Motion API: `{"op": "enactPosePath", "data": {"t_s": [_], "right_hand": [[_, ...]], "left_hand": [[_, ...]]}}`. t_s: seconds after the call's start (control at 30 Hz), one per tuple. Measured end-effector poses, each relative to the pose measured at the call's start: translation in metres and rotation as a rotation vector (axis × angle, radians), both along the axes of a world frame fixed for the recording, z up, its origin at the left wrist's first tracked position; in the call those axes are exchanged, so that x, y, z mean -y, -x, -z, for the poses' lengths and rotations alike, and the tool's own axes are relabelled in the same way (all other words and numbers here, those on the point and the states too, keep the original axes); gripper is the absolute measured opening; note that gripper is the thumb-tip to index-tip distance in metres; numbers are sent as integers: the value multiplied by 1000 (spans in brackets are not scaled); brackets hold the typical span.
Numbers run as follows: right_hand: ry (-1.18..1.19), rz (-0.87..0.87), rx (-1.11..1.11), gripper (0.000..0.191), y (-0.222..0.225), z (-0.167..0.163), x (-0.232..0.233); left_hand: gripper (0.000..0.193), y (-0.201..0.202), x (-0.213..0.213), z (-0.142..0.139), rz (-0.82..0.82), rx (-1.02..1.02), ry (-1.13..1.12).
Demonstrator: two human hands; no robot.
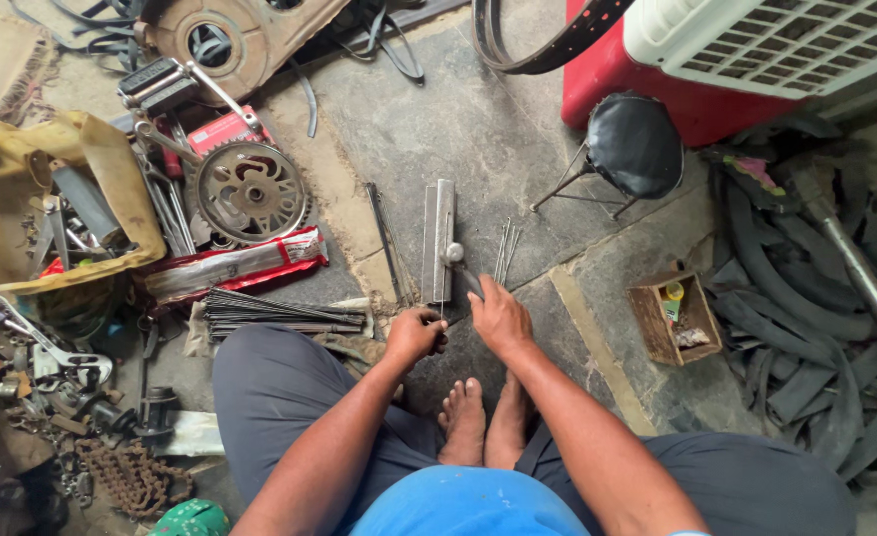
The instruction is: The person sits on the floor and repeatedly strikes thin metal rods with a hammer against a metal block to shape them. The person handles the rods one at a time, striking each rod multiple times before moving to the next.
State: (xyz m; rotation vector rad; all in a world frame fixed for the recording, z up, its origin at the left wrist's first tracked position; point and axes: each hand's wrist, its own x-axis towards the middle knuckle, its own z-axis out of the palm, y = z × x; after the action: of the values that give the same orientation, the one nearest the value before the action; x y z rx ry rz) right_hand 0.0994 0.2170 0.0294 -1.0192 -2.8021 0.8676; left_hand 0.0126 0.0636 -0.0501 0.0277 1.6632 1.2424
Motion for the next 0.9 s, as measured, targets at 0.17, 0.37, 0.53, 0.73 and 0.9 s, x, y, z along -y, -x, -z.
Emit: {"op": "enactPosePath", "data": {"t_s": [0.17,0.37,0.53,0.73,0.9], "right_hand": [[156,179,162,38,-15,13,-16],[352,489,179,48,-69,30,-83],[325,545,236,41,-116,43,-112],[-227,365,370,36,-128,46,-114],[-499,185,338,28,-95,33,-82]], "left_hand": [[19,9,5,0,-104,-42,-29],[25,27,12,-7,-35,-344,360],[23,30,13,-4,-100,-542,432],[29,34,16,11,-90,-665,393],[38,31,14,11,-68,-591,406]]}}
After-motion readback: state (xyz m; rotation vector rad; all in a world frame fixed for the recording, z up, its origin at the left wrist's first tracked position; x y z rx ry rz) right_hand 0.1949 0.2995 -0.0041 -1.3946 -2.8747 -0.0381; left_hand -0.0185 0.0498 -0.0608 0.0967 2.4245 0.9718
